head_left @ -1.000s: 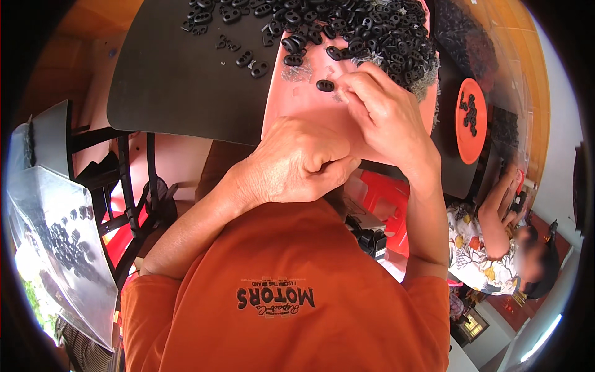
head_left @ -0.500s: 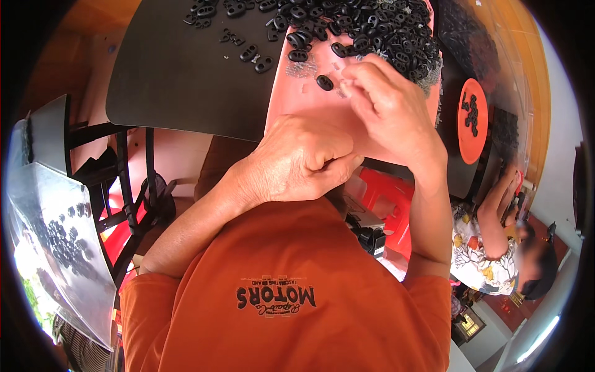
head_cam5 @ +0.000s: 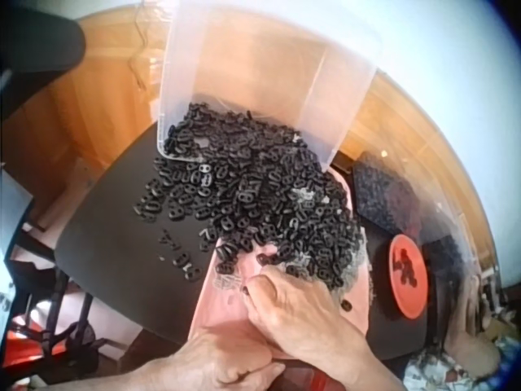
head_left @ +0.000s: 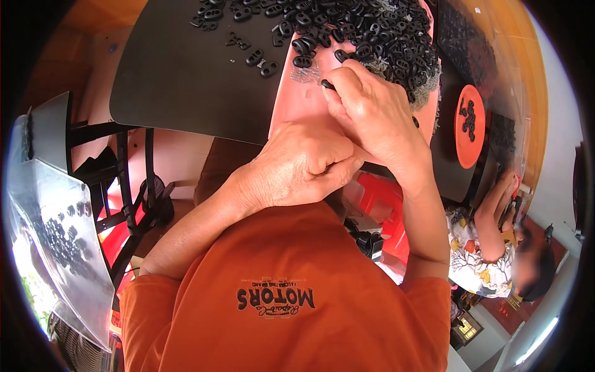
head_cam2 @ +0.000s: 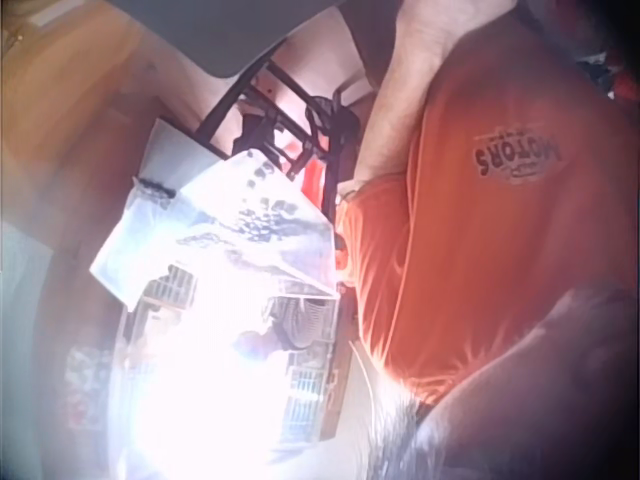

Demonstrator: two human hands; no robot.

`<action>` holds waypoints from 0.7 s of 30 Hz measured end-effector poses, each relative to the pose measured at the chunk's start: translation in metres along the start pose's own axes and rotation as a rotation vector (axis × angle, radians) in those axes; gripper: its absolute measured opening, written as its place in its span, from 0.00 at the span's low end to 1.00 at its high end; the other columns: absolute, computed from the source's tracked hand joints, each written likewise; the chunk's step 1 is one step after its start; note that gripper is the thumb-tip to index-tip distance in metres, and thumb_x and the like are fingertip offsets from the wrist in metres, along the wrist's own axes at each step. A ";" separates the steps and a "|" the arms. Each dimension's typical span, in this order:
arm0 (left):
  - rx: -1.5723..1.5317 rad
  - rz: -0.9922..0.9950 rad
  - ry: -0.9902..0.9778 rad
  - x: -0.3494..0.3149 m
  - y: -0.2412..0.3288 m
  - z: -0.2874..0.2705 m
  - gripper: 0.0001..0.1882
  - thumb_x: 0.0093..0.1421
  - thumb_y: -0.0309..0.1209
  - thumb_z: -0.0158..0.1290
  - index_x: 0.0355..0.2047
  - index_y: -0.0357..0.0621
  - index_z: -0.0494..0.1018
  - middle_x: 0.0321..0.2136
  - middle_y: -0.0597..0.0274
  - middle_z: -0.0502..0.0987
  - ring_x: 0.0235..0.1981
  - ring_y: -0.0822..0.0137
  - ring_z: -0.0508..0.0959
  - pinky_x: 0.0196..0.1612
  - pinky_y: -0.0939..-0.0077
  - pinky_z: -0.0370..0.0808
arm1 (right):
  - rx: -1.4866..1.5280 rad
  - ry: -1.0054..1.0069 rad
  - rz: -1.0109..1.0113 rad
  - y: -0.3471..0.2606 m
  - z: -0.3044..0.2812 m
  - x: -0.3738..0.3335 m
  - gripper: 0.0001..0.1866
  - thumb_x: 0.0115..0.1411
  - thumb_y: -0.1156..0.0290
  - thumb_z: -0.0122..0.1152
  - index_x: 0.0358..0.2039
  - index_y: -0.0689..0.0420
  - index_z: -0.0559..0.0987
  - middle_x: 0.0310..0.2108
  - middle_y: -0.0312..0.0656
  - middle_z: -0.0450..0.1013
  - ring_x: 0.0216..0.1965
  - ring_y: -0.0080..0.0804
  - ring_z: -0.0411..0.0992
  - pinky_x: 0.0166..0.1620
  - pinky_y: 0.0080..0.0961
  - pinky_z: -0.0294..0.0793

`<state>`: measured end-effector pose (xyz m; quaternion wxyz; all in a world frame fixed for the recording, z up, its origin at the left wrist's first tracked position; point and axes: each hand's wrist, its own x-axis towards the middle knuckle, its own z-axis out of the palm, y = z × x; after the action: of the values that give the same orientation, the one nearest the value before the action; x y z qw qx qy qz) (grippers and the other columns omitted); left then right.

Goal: The person sits at a table and assembles small black plastic washers by hand. They pick up a washer and a metal screw, insert the screw into the washer, and place the assembled unit on a pink mat. The person repeats this process continuously, handling the components one at a time.

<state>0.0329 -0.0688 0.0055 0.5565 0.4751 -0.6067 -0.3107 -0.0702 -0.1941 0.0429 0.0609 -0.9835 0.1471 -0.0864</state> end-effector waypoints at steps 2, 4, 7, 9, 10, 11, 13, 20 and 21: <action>0.008 -0.019 -0.027 0.000 0.002 -0.002 0.15 0.53 0.24 0.57 0.14 0.39 0.63 0.14 0.57 0.64 0.18 0.55 0.67 0.22 0.62 0.63 | -0.032 0.004 0.023 0.001 0.000 0.000 0.07 0.50 0.76 0.56 0.26 0.61 0.67 0.26 0.44 0.70 0.25 0.43 0.74 0.24 0.36 0.73; 0.017 -0.053 -0.080 0.001 0.006 -0.008 0.15 0.53 0.25 0.56 0.14 0.38 0.63 0.14 0.56 0.64 0.18 0.54 0.67 0.22 0.62 0.63 | -0.049 0.000 0.038 0.001 -0.001 -0.002 0.06 0.50 0.77 0.56 0.25 0.61 0.68 0.26 0.44 0.70 0.25 0.42 0.74 0.24 0.36 0.73; 0.002 -0.046 -0.057 -0.002 0.003 -0.005 0.16 0.55 0.25 0.55 0.15 0.37 0.62 0.14 0.55 0.64 0.18 0.53 0.66 0.23 0.61 0.63 | -0.021 0.012 0.032 0.003 -0.005 -0.003 0.05 0.52 0.75 0.57 0.27 0.59 0.70 0.25 0.42 0.69 0.25 0.41 0.74 0.24 0.36 0.73; 0.008 -0.036 -0.079 -0.002 0.002 -0.006 0.16 0.55 0.25 0.55 0.15 0.37 0.62 0.14 0.55 0.64 0.18 0.53 0.66 0.23 0.61 0.62 | 0.034 0.062 0.012 0.006 -0.007 -0.003 0.04 0.54 0.75 0.57 0.28 0.58 0.72 0.25 0.41 0.69 0.24 0.40 0.74 0.24 0.35 0.73; 0.010 -0.030 -0.091 -0.002 0.002 -0.007 0.16 0.56 0.25 0.54 0.15 0.37 0.63 0.14 0.55 0.64 0.18 0.53 0.66 0.23 0.61 0.62 | 0.061 0.084 0.014 0.007 -0.007 0.000 0.04 0.54 0.74 0.57 0.29 0.57 0.72 0.26 0.40 0.69 0.24 0.40 0.74 0.24 0.35 0.73; 0.005 -0.028 -0.091 -0.002 0.002 -0.006 0.16 0.56 0.25 0.54 0.15 0.37 0.63 0.14 0.54 0.64 0.18 0.53 0.66 0.23 0.61 0.63 | 0.089 0.106 0.016 0.009 -0.008 0.007 0.03 0.55 0.73 0.58 0.30 0.56 0.73 0.26 0.40 0.69 0.24 0.39 0.73 0.24 0.35 0.73; -0.001 -0.029 -0.093 -0.001 0.002 -0.006 0.15 0.56 0.26 0.54 0.15 0.36 0.64 0.14 0.54 0.64 0.18 0.53 0.66 0.23 0.61 0.63 | 0.095 0.118 0.032 0.003 -0.012 0.020 0.05 0.53 0.73 0.59 0.30 0.55 0.73 0.28 0.40 0.68 0.24 0.39 0.73 0.25 0.34 0.73; -0.056 -0.035 -0.078 -0.001 0.001 -0.006 0.13 0.56 0.26 0.53 0.17 0.36 0.65 0.15 0.53 0.65 0.19 0.52 0.67 0.24 0.62 0.64 | -0.010 0.131 -0.049 0.006 0.011 0.049 0.05 0.50 0.76 0.58 0.28 0.57 0.72 0.27 0.41 0.68 0.26 0.43 0.75 0.24 0.36 0.73; -0.056 -0.038 -0.080 -0.001 0.001 -0.005 0.13 0.56 0.26 0.53 0.17 0.36 0.65 0.15 0.53 0.65 0.19 0.52 0.68 0.24 0.62 0.65 | -0.055 0.135 -0.017 0.009 0.007 0.046 0.04 0.50 0.76 0.57 0.28 0.57 0.72 0.27 0.41 0.68 0.25 0.43 0.75 0.24 0.37 0.73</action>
<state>0.0376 -0.0664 0.0072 0.5390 0.4580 -0.6102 -0.3569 -0.0284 -0.2154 0.0416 0.0231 -0.9779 0.1448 -0.1489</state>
